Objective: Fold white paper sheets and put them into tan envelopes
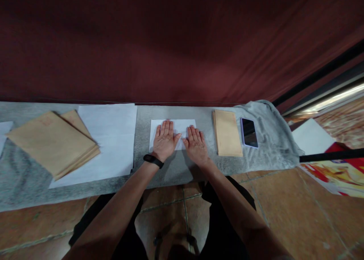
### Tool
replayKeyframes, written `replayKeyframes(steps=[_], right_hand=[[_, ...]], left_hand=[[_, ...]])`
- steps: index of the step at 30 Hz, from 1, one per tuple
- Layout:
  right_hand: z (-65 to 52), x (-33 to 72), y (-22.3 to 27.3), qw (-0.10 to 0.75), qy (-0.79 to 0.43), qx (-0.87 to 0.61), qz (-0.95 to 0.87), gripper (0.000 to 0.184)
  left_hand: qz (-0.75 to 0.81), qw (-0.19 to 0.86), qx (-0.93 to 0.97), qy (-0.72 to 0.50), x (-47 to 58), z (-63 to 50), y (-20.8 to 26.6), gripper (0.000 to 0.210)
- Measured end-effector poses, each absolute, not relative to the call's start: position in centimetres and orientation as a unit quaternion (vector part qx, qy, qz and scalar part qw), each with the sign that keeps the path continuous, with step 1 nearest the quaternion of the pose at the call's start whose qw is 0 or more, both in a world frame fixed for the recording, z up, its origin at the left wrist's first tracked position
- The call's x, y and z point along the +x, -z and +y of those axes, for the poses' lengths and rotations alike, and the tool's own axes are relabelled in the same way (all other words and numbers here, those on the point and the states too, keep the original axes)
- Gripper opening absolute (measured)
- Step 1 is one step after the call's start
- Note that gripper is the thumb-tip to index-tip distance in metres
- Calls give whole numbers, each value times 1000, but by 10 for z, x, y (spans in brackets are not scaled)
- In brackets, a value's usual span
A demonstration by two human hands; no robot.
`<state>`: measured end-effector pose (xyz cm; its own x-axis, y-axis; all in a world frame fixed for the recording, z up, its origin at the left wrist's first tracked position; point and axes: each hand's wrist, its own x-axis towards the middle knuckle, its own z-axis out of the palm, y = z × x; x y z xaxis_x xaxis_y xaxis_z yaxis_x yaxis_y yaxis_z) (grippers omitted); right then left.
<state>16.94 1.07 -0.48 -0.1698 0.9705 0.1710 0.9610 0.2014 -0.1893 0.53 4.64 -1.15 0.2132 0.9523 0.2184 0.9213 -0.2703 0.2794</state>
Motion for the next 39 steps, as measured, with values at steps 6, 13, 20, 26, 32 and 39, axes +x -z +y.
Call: replayKeyframes(steps=[6,13,20,26,32,39], right_hand=[[13,170,1,135,-33,-657,-741,58],[27,155,-3,149,-54,-643,-749,58],[37,124,-6,130,-81,-607,-780,54],[43,120,-3,136,-73,-618,-771,53],[46,119,-2,140,-65,-633,-759,53],[46,123,3,141,-55,-644,-750,52]], left_hand=[[618,30,768,-165,-6,44,10,70],[626,34,760,-172,-8,42,9,66],[620,44,770,-146,-10,39,1,61],[613,48,775,-145,-12,37,1,60],[614,45,776,-136,-13,36,-1,59],[624,42,769,-134,-14,35,1,62]])
